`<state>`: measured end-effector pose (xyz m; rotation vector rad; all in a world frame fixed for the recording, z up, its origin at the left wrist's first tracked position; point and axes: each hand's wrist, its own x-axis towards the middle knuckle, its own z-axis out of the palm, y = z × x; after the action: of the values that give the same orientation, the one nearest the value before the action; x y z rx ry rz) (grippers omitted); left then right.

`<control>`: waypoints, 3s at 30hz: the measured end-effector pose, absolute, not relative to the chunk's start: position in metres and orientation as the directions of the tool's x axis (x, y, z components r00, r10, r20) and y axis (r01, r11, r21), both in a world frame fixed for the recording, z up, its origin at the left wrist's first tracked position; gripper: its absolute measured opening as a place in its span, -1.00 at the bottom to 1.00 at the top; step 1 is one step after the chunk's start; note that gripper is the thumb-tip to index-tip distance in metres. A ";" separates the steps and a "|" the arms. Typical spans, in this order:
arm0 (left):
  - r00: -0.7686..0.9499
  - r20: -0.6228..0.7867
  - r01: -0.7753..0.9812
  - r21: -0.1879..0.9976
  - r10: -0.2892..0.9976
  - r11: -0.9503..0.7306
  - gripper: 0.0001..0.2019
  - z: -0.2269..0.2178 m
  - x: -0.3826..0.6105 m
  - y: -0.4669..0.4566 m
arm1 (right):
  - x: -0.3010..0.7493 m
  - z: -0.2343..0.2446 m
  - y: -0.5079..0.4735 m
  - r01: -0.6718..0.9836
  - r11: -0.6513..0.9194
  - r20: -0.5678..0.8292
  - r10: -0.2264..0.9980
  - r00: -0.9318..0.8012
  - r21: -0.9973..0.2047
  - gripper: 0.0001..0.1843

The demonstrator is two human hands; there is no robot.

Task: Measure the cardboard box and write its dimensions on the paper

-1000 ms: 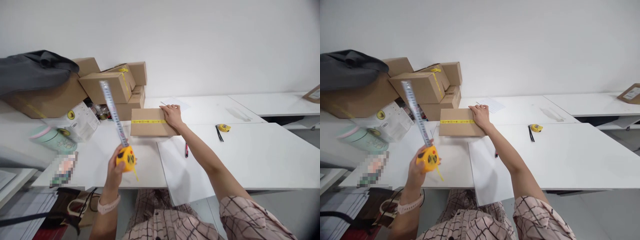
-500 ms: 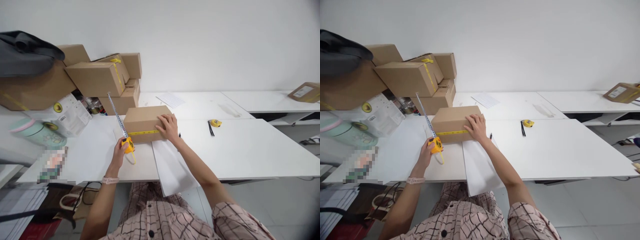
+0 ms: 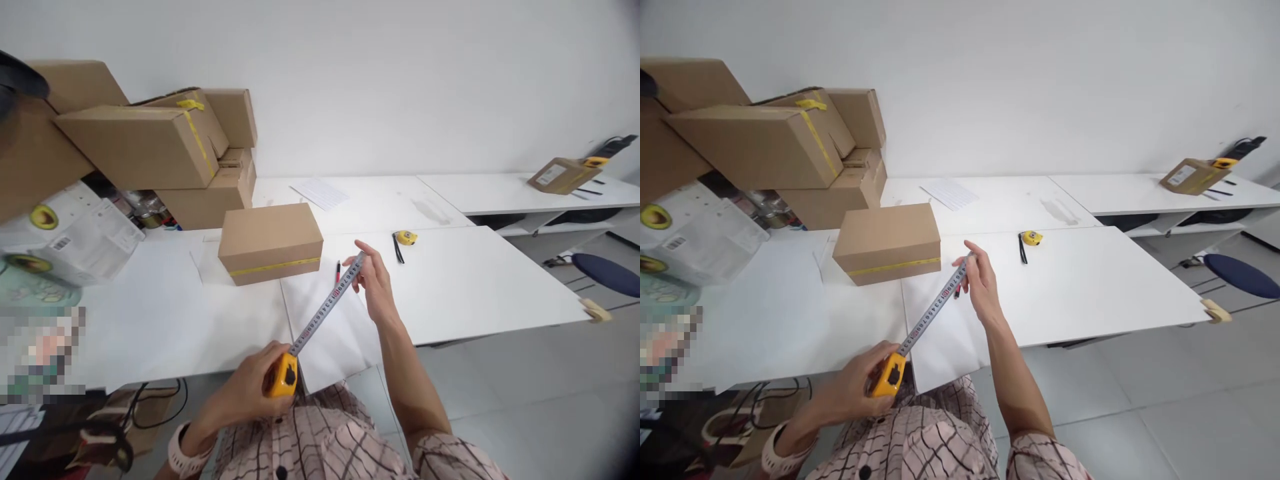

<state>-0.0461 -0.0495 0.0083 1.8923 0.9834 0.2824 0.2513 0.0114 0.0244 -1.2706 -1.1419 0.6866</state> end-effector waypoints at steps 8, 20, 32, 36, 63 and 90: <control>0.548 -0.191 0.478 0.871 0.814 -0.118 -0.06 -0.016 -0.015 -0.039 | 0.235 -0.021 -0.028 0.094 0.168 0.192 0.898 0.396 -0.981 -0.49; 0.290 -0.020 0.767 0.602 0.957 -0.220 -0.13 -0.021 -0.015 0.032 | 0.266 -0.046 0.032 0.706 -0.134 0.088 0.959 0.268 -0.695 -0.68; 0.217 -0.132 0.970 0.141 0.967 -0.198 -0.43 -0.027 -0.045 0.081 | 0.286 -0.073 0.085 0.814 -0.091 -0.077 0.995 0.058 -0.574 -0.67; 0.323 0.079 0.939 0.096 0.943 -0.329 -0.44 -0.026 -0.028 0.067 | 0.316 -0.072 0.085 0.131 0.006 0.016 0.997 0.078 -0.991 -0.69; 0.724 0.062 0.589 0.463 0.687 -0.663 -0.17 -0.102 0.142 0.104 | 0.297 -0.108 0.156 0.128 0.073 0.096 0.978 0.185 -0.989 -0.67; 0.708 0.084 0.585 0.485 0.701 -0.650 -0.17 -0.108 0.141 0.105 | 0.298 -0.106 0.153 0.361 0.053 0.149 0.958 0.245 -0.931 -0.73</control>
<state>0.1415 0.1048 -0.1082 2.4887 0.9915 0.3690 0.2981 0.1533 -0.1065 -1.4993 -1.2959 0.7375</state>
